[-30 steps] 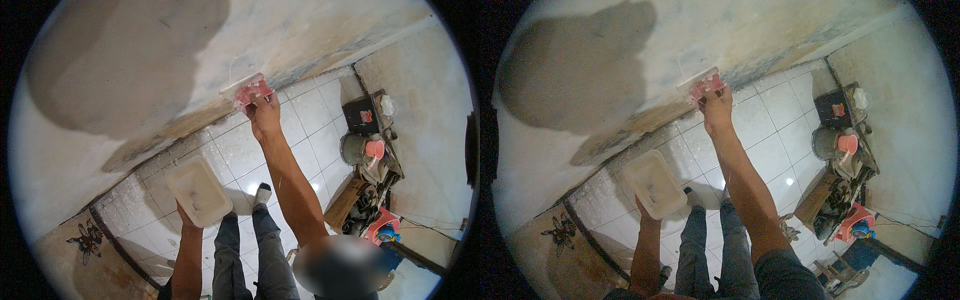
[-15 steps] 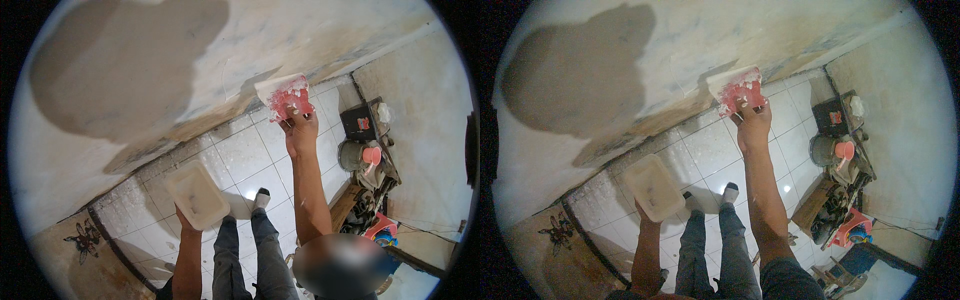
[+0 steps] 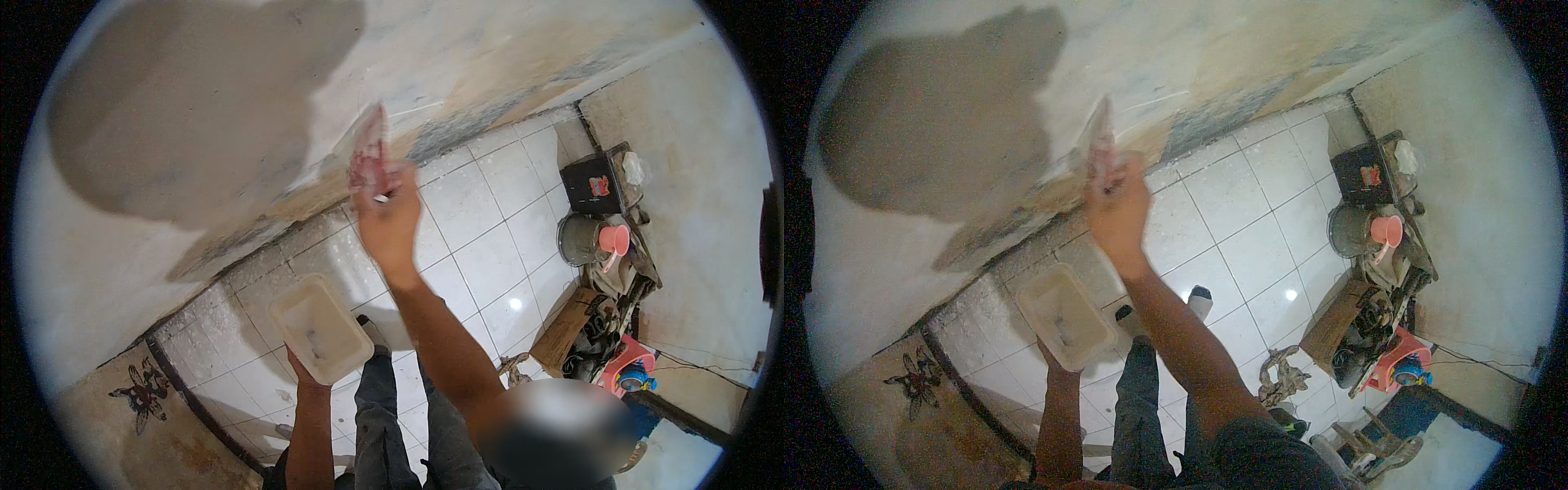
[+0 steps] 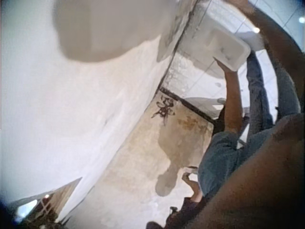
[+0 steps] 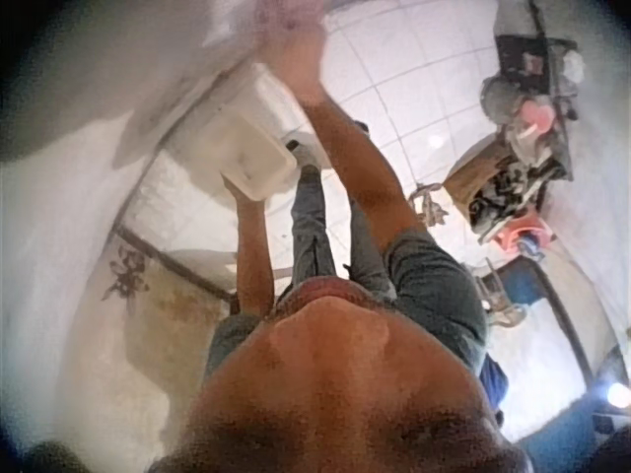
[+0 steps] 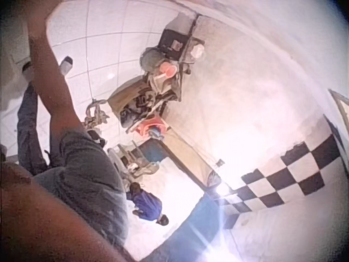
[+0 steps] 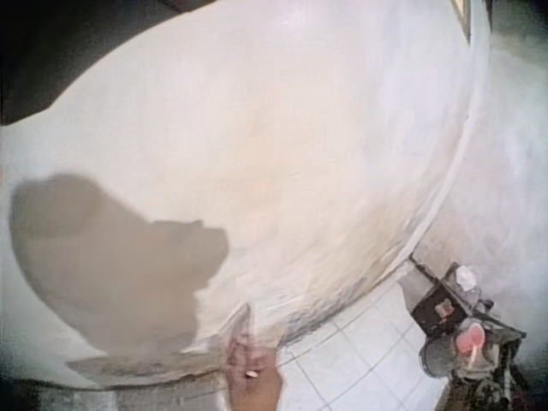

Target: The person applies putty to a wall using a scraper, repeatedly picking up material from a container and spreading it over the surface.

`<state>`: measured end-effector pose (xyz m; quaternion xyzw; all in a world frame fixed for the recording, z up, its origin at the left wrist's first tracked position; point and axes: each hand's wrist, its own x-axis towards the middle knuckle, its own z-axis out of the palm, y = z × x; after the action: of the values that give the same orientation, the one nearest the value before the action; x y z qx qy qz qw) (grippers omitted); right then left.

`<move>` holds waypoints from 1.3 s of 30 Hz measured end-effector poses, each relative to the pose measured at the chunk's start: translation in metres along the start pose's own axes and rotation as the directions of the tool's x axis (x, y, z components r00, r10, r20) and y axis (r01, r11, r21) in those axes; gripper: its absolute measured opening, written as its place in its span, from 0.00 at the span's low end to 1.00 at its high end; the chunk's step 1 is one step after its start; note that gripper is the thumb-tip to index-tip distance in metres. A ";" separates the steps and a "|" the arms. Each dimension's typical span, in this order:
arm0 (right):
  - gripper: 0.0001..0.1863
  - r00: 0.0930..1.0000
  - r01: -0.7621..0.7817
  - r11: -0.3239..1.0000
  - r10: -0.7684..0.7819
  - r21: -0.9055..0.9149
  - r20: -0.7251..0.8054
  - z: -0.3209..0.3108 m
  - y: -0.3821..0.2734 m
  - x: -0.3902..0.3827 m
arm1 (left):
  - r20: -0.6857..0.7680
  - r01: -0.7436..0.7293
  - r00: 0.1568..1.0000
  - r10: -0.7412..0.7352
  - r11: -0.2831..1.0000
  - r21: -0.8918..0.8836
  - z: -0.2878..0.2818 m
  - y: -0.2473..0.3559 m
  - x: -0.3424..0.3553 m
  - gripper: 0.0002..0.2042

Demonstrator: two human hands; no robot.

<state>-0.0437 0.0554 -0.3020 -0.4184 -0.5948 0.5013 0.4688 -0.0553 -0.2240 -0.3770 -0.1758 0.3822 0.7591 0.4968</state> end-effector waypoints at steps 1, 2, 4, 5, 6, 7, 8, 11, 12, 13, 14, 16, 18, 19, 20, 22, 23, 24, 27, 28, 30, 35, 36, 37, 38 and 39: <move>0.15 1.000 -0.023 0.981 0.026 0.190 -0.016 -0.015 0.007 0.003 | 0.014 0.011 1.000 -0.010 1.000 -0.023 -0.006 0.000 -0.001 0.34; 0.15 0.951 -0.301 0.901 0.307 0.314 0.030 -0.030 0.007 0.008 | 0.008 0.006 1.000 -0.006 1.000 -0.027 -0.009 0.000 -0.004 0.34; 0.17 0.881 -0.429 0.794 0.474 0.430 0.004 -0.059 0.022 0.030 | 0.073 -0.126 0.991 0.113 0.969 0.214 -0.009 0.001 -0.006 0.34; 0.19 0.846 -0.491 0.778 0.533 0.392 0.002 -0.071 0.032 0.045 | 0.098 -0.173 0.984 0.151 0.942 0.289 -0.008 0.002 -0.007 0.34; 0.19 0.858 -0.467 0.771 0.513 0.434 0.012 -0.083 0.050 0.063 | 0.022 -0.117 0.993 0.115 0.957 0.264 -0.005 0.002 -0.006 0.35; 0.16 0.867 -0.444 0.731 0.497 0.518 0.041 -0.092 0.066 0.085 | -0.051 -0.056 0.996 0.070 0.970 0.237 -0.001 0.002 -0.004 0.35; 0.14 0.875 -0.461 0.753 0.475 0.469 0.097 -0.099 0.066 0.105 | -0.047 -0.053 0.997 0.066 0.971 0.234 -0.002 0.001 -0.004 0.35; 0.08 0.894 -0.442 0.792 0.427 0.422 0.136 -0.091 0.035 0.135 | -0.048 0.010 0.999 -0.005 0.994 0.106 -0.003 0.002 -0.004 0.35; 0.04 0.907 -0.416 0.804 0.402 0.426 0.126 -0.082 0.011 0.139 | -0.033 -0.003 0.999 0.007 0.995 0.104 -0.001 0.003 -0.006 0.34; 0.04 0.921 -0.385 0.819 0.367 0.426 0.129 -0.077 -0.015 0.139 | -0.015 -0.015 1.000 0.016 0.995 0.100 0.000 0.005 -0.007 0.34; 0.05 0.936 -0.350 0.835 0.329 0.424 0.126 -0.077 -0.044 0.137 | -0.016 -0.014 1.000 0.016 0.995 0.099 0.000 0.005 -0.008 0.34; 0.12 0.966 -0.258 0.825 0.226 0.502 0.126 -0.084 -0.090 0.131 | -0.072 -0.001 0.997 0.008 0.995 0.102 -0.002 0.003 -0.007 0.34; 0.14 0.971 -0.237 0.821 0.209 0.519 0.113 -0.099 -0.123 0.123 | -0.068 0.021 0.998 -0.020 1.000 0.021 -0.009 -0.001 -0.003 0.34; 0.16 0.975 -0.221 0.816 0.197 0.534 0.102 -0.107 -0.131 0.118 | -0.067 0.045 0.997 -0.049 0.997 -0.060 -0.008 0.000 -0.003 0.34; 0.16 0.975 -0.221 0.816 0.196 0.535 0.103 -0.117 -0.130 0.114 | -0.067 0.043 0.997 -0.047 0.997 -0.061 -0.007 0.001 -0.004 0.34; 0.15 0.976 -0.215 0.822 0.188 0.528 0.106 -0.138 -0.120 0.106 | -0.071 -0.013 0.997 0.020 0.995 0.099 0.010 0.003 -0.005 0.33; 0.15 0.977 -0.213 0.822 0.185 0.528 0.108 -0.141 -0.110 0.103 | -0.069 -0.016 0.997 0.022 0.995 0.097 0.011 0.003 -0.005 0.33; 0.16 0.973 -0.215 0.842 0.227 0.496 0.037 -0.141 -0.103 0.099 | -0.049 0.004 0.999 -0.002 0.999 0.039 0.011 0.004 -0.005 0.33; 0.18 0.962 -0.203 0.895 0.258 0.398 -0.090 -0.131 -0.080 0.104 | -0.045 0.029 0.999 -0.028 1.000 0.006 0.009 0.005 -0.004 0.33; 0.16 0.978 -0.083 0.942 0.140 0.325 -0.157 -0.127 -0.064 0.115 | -0.056 0.041 0.998 -0.040 0.999 0.031 0.009 0.005 -0.003 0.34; 0.14 0.959 0.160 0.978 -0.187 -0.137 -0.215 -0.105 -0.052 0.132 | -0.036 0.036 0.999 -0.036 0.999 0.023 0.002 0.002 -0.003 0.33; 0.11 0.788 0.558 0.520 -0.576 -0.647 0.217 -0.003 -0.076 0.066 | -0.054 0.023 0.998 -0.021 0.999 0.045 0.022 -0.005 -0.008 0.31; 0.11 0.787 0.565 0.527 -0.577 -0.635 0.221 -0.003 -0.077 0.043 | -0.022 0.002 1.000 -0.001 0.998 0.056 0.020 -0.003 -0.011 0.30; 0.12 0.879 0.466 0.717 -0.441 -0.519 0.180 -0.012 -0.080 0.025 | 0.023 -0.010 1.000 0.008 0.998 0.067 0.022 -0.002 -0.011 0.30; 0.12 0.944 0.329 0.864 -0.287 -0.380 0.164 -0.020 -0.079 0.019 | 0.031 -0.016 0.999 0.014 0.998 0.066 0.021 -0.003 -0.008 0.30; 0.13 0.954 0.295 0.924 -0.272 -0.244 0.123 -0.034 -0.070 0.023 | 0.037 -0.002 0.999 0.001 1.000 0.027 0.018 -0.005 -0.005 0.30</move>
<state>-0.0168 0.0741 -0.2275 -0.3636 -0.7294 0.3636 0.4513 -0.0463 -0.2124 -0.3643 -0.1549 0.3834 0.7574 0.5054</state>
